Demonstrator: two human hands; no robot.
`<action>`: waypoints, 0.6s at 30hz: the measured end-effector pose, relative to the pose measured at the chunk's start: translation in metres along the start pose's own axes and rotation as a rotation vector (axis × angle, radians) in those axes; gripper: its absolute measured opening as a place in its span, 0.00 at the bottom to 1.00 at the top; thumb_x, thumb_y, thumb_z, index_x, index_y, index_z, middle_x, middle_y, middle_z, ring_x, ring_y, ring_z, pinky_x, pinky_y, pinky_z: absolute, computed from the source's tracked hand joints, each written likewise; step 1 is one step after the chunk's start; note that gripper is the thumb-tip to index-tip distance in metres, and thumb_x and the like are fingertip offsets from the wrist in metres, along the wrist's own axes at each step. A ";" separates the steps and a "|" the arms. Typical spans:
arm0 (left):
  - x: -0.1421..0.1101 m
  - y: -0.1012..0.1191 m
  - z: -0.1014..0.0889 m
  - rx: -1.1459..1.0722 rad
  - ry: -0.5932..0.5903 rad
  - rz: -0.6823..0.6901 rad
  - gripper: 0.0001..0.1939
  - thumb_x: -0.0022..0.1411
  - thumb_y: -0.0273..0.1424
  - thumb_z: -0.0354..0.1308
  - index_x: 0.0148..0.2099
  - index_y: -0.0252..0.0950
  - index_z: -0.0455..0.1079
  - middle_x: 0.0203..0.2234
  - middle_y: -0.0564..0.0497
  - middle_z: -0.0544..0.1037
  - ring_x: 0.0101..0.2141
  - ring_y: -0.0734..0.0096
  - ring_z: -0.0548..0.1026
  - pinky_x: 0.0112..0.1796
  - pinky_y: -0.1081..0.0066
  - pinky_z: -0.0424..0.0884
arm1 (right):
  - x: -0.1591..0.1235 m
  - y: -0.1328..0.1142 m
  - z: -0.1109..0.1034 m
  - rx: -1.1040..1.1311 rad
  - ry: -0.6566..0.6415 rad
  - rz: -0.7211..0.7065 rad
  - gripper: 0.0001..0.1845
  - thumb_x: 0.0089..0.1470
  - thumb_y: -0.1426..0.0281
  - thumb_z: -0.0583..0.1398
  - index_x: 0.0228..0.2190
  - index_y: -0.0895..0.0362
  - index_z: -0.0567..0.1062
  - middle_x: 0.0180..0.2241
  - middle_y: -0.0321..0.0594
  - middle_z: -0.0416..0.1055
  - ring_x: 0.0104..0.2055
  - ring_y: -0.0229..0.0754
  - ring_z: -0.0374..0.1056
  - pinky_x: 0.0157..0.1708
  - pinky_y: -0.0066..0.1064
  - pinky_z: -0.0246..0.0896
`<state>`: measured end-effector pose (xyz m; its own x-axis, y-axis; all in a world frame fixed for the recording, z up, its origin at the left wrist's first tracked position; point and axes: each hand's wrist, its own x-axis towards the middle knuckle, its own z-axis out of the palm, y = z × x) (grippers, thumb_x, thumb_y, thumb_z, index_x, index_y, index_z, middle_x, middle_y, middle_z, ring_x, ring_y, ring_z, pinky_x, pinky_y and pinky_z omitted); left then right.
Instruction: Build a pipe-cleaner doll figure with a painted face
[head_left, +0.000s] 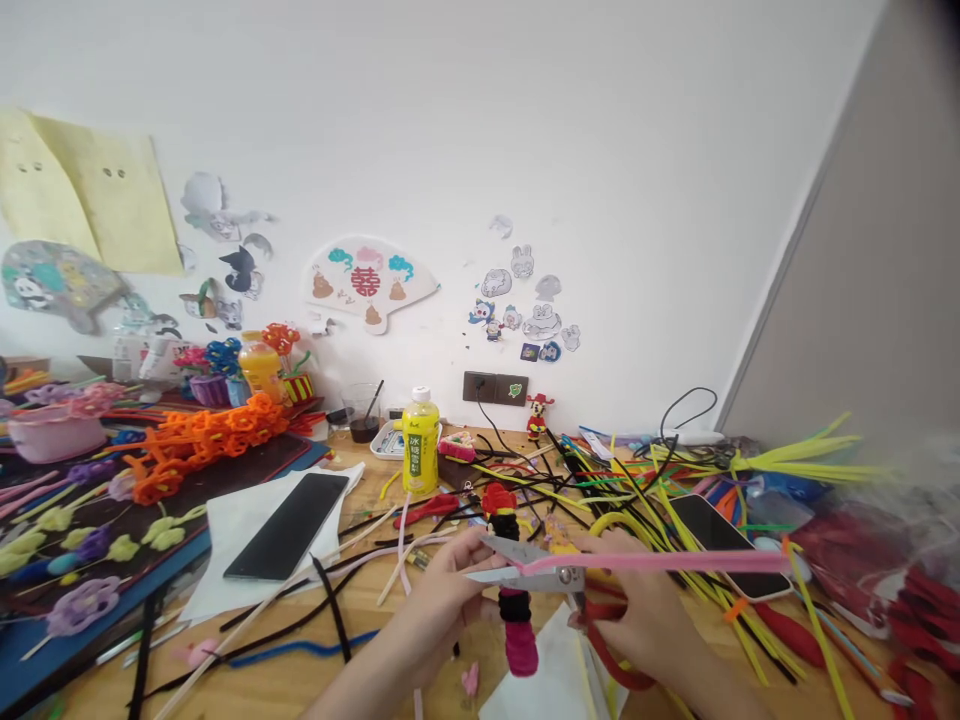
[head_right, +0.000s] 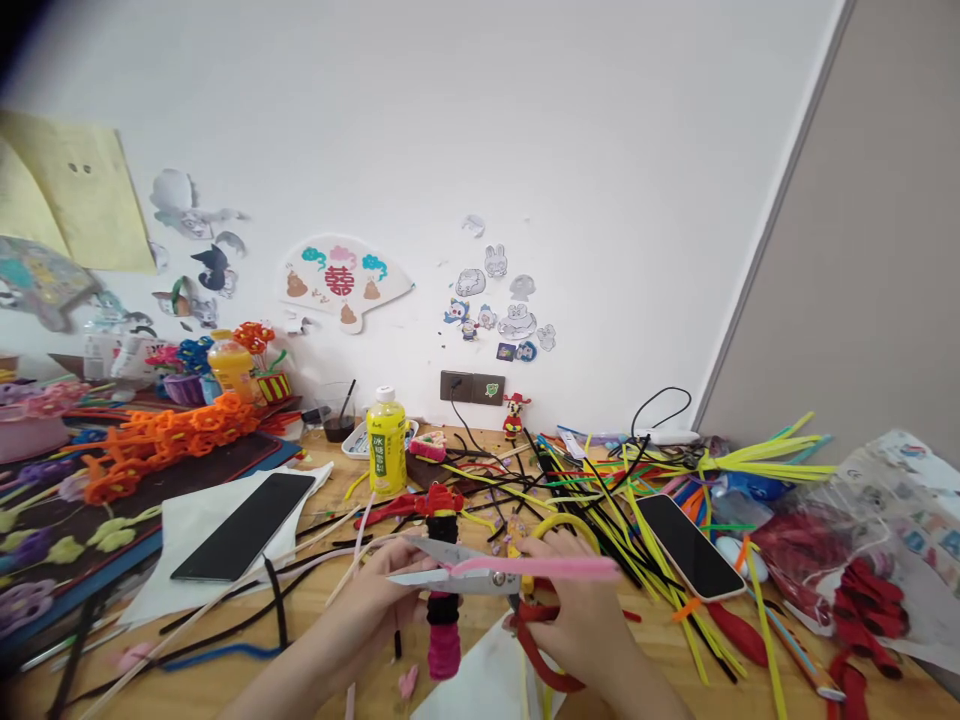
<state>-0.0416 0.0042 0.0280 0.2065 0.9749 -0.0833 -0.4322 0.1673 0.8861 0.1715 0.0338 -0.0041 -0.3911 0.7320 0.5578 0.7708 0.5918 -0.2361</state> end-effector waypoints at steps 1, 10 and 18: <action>0.000 0.000 -0.001 0.006 -0.021 -0.011 0.09 0.43 0.27 0.64 0.30 0.34 0.71 0.22 0.53 0.73 0.23 0.76 0.70 0.22 0.79 0.64 | -0.001 0.000 0.000 -0.008 -0.014 -0.006 0.23 0.37 0.68 0.60 0.40 0.52 0.70 0.34 0.41 0.69 0.36 0.48 0.65 0.33 0.36 0.60; 0.001 -0.004 -0.008 0.028 -0.130 -0.050 0.06 0.46 0.27 0.62 0.31 0.36 0.72 0.23 0.54 0.75 0.24 0.75 0.71 0.23 0.79 0.65 | -0.003 0.007 -0.002 -0.098 -0.006 -0.106 0.24 0.38 0.62 0.61 0.41 0.55 0.69 0.32 0.43 0.67 0.35 0.48 0.62 0.33 0.37 0.57; 0.002 -0.006 -0.009 0.052 -0.125 -0.063 0.10 0.46 0.31 0.63 0.33 0.34 0.73 0.28 0.48 0.78 0.27 0.72 0.73 0.24 0.78 0.65 | -0.004 0.004 -0.004 -0.211 0.027 -0.192 0.23 0.40 0.59 0.60 0.39 0.56 0.70 0.28 0.43 0.66 0.32 0.46 0.61 0.30 0.35 0.55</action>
<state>-0.0465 0.0062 0.0183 0.3413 0.9361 -0.0851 -0.3697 0.2169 0.9035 0.1780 0.0322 -0.0041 -0.5287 0.6027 0.5976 0.7728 0.6331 0.0452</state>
